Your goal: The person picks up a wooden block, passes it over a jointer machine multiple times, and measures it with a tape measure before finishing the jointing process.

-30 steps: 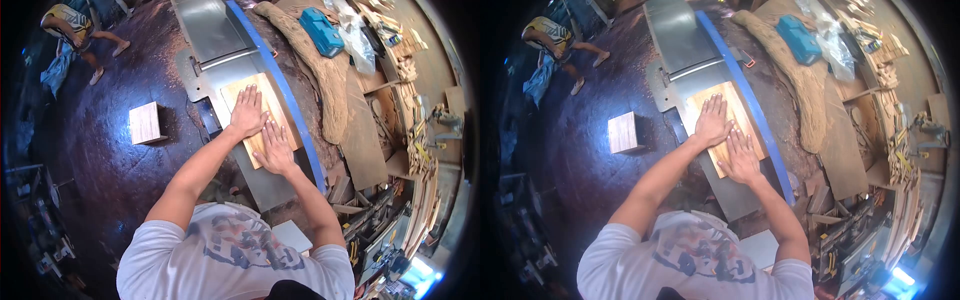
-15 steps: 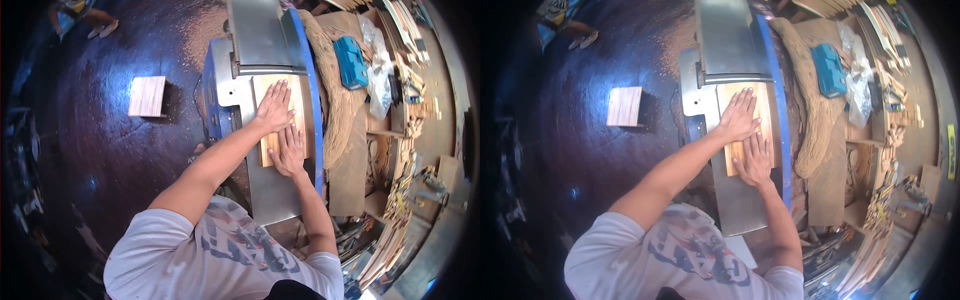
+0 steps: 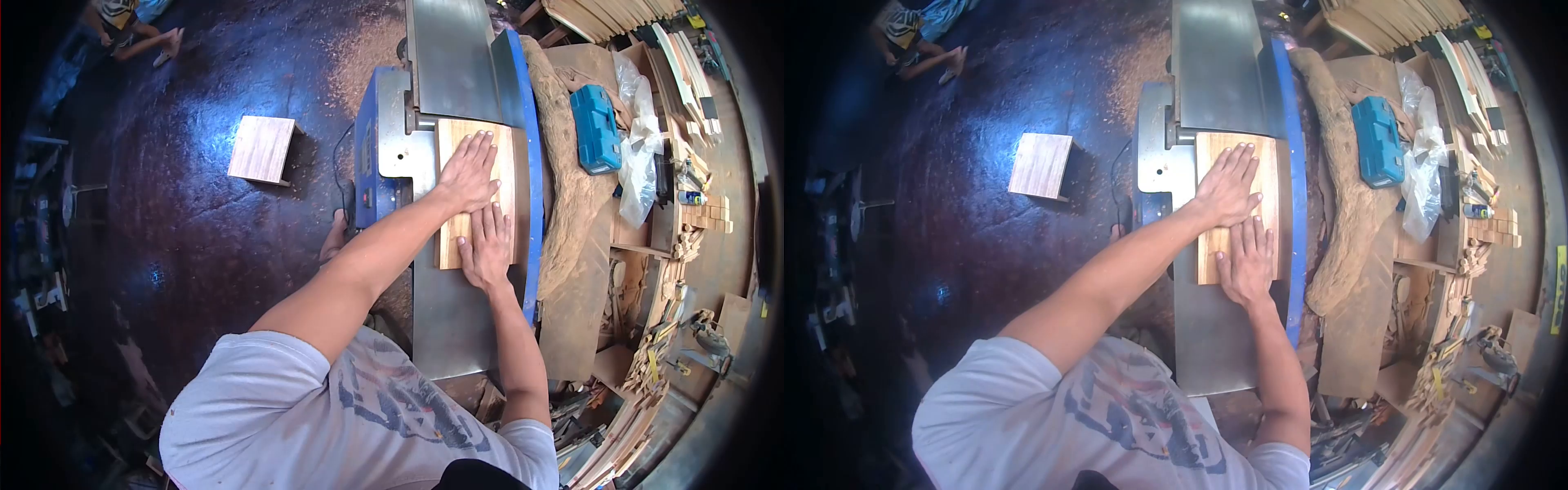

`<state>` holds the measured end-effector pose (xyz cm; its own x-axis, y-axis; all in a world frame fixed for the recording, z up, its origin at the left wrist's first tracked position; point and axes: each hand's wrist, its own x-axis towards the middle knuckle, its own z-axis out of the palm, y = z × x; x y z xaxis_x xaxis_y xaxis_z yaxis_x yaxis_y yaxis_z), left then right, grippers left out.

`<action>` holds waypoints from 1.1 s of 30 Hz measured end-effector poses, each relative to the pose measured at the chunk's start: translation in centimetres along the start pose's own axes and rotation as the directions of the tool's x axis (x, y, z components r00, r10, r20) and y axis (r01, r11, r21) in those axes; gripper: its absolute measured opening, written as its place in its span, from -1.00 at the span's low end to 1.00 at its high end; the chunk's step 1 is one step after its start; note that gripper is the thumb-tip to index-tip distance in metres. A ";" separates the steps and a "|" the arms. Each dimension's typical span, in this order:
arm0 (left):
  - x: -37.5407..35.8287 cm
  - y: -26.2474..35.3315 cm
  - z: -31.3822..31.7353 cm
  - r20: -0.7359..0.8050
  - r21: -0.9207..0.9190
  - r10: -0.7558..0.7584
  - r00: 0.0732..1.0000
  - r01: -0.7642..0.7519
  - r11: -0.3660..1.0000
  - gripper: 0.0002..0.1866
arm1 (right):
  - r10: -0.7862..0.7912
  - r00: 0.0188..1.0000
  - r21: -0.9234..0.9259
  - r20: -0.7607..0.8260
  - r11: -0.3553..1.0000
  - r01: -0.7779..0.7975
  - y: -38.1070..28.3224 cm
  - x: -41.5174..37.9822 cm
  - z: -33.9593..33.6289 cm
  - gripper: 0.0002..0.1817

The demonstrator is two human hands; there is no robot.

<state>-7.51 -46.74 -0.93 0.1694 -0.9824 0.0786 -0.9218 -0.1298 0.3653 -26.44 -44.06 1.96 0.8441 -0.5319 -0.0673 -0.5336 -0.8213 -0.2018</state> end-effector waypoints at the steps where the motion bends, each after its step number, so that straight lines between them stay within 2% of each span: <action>1: 0.1 0.0 -0.3 0.008 -0.001 -0.001 1.000 0.001 1.000 -0.18 | 0.006 1.000 0.006 0.002 1.000 -0.006 0.0 0.1 0.0 -0.24; 10: 1.0 -0.6 -0.7 0.030 -0.004 0.000 1.000 0.000 1.000 -0.17 | -0.029 1.000 0.006 0.000 1.000 0.029 0.6 1.1 0.0 -0.24; 20: 2.7 -2.0 -1.3 0.048 0.040 0.007 0.999 -0.009 0.999 -0.15 | -0.058 0.995 0.048 -0.082 0.997 0.062 0.9 3.5 -0.1 -0.27; 23: 3.4 -2.3 -2.0 0.106 0.072 -0.012 0.994 0.005 0.997 -0.15 | -0.066 0.993 0.040 -0.096 0.997 0.070 1.0 4.3 0.1 -0.29; 33: 6.3 -5.2 -2.2 0.041 0.084 0.001 0.999 -0.004 0.996 -0.16 | -0.060 0.993 0.038 -0.105 0.997 0.064 1.3 8.4 -0.2 -0.27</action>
<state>-0.88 -51.99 -0.27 0.1542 -0.9872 0.0412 -0.9486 -0.1363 0.2857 -20.04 -49.60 1.31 0.8643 -0.5007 0.0479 -0.4761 -0.8451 -0.2430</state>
